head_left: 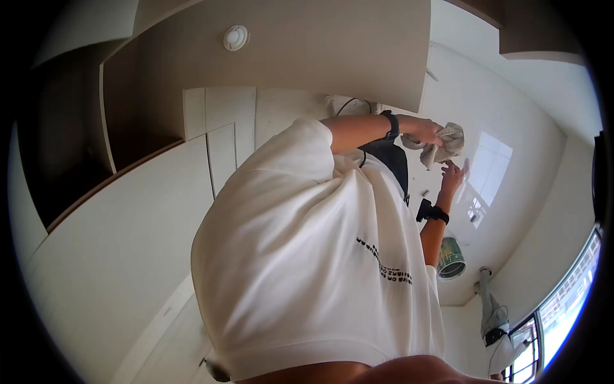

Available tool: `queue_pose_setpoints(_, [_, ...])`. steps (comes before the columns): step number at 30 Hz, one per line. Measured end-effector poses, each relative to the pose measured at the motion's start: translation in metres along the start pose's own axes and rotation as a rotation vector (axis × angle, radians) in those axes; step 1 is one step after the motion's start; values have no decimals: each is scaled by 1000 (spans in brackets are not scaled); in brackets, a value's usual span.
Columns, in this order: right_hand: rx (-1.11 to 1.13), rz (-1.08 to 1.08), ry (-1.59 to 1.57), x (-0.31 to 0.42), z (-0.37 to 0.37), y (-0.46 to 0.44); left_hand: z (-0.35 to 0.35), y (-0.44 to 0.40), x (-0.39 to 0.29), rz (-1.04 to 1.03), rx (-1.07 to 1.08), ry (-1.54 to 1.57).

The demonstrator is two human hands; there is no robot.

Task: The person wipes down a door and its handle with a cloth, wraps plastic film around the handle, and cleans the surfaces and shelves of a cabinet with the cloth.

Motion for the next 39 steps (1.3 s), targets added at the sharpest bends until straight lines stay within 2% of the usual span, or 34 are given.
queue_pose_setpoints(2, [74, 180, 158, 34, -32, -6, 40, 41, 22, 96, -135, -59])
queue_pose_setpoints(3, [111, 283, 207, 64, -47, -1, 55, 40, 48, 51, -205, -104])
queue_pose_setpoints(4, [142, 338, 208, 92, -63, 10, 74, 71, 45, 92, -272, -131])
queue_pose_setpoints(7, [276, 560, 217, 155, -115, 36, 104, 142, 58, 165, -255, 4])
queue_pose_setpoints(9, [309, 697, 330, 188, -150, 56, 124, 181, 71, -30, -487, 7])
queue_pose_setpoints(10, [413, 593, 441, 196, -169, 66, 126, 202, 94, -75, -600, 74])
queue_pose_setpoints(12, [458, 831, 586, 184, -218, 60, 134, 244, 132, -188, -813, 213])
queue_pose_setpoints(14, [496, 902, 652, 189, -226, 78, 130, 292, 161, 82, -694, 373])
queue_pose_setpoints(15, [515, 938, 684, 192, -232, 88, 99, 326, 149, 183, -587, 462])
queue_pose_setpoints(16, [494, 978, 691, 201, -235, 102, 90, 359, 153, 232, -647, 478])
queue_pose_setpoints(17, [448, 1016, 668, 205, -201, 98, 70, 365, 130, 283, -701, 456])
queue_pose_setpoints(18, [473, 1023, 642, 212, -197, 95, 67, 384, 126, 321, -763, 441])
queue_pose_setpoints(19, [480, 948, 692, 218, -193, 98, 65, 396, 140, 207, -883, 398])
queue_pose_setpoints(20, [488, 865, 739, 225, -188, 108, 53, 399, 166, 145, -828, 493])
queue_pose_setpoints(21, [495, 776, 788, 227, -183, 119, 36, 435, 152, 224, -873, 573])
queue_pose_setpoints(22, [512, 760, 817, 225, -186, 129, 22, 426, 225, 185, -888, 651])
queue_pose_setpoints(23, [520, 750, 850, 228, -184, 137, 12, 463, 198, 153, -1004, 674])
queue_pose_setpoints(25, [523, 770, 926, 235, -181, 145, -5, 500, 206, 188, -1106, 793])
queue_pose_setpoints(26, [515, 802, 963, 238, -185, 148, -10, 516, 219, 331, -1073, 732])
queue_pose_setpoints(30, [496, 851, 1119, 276, -182, 195, -11, 569, 196, 182, -1391, 635])
queue_pose_setpoints(34, [478, 940, 1150, 310, -181, 214, -12, 586, 141, 79, -1507, 594])
queue_pose_setpoints(37, [458, 1025, 1082, 323, -202, 220, -23, 595, 126, 44, -1529, 576])
queue_pose_setpoints(39, [474, 1048, 907, 350, -210, 241, -27, 603, 107, 27, -1501, 578])
Point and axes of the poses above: each hand's wrist, its own y-axis away from the middle knuckle, its own z-axis out of the back of the hand, x = y × z, the point moved 10 cm from there along -y, towards the middle knuckle, and after that the axes turned 3 degrees about y, right-handed, at the moved point
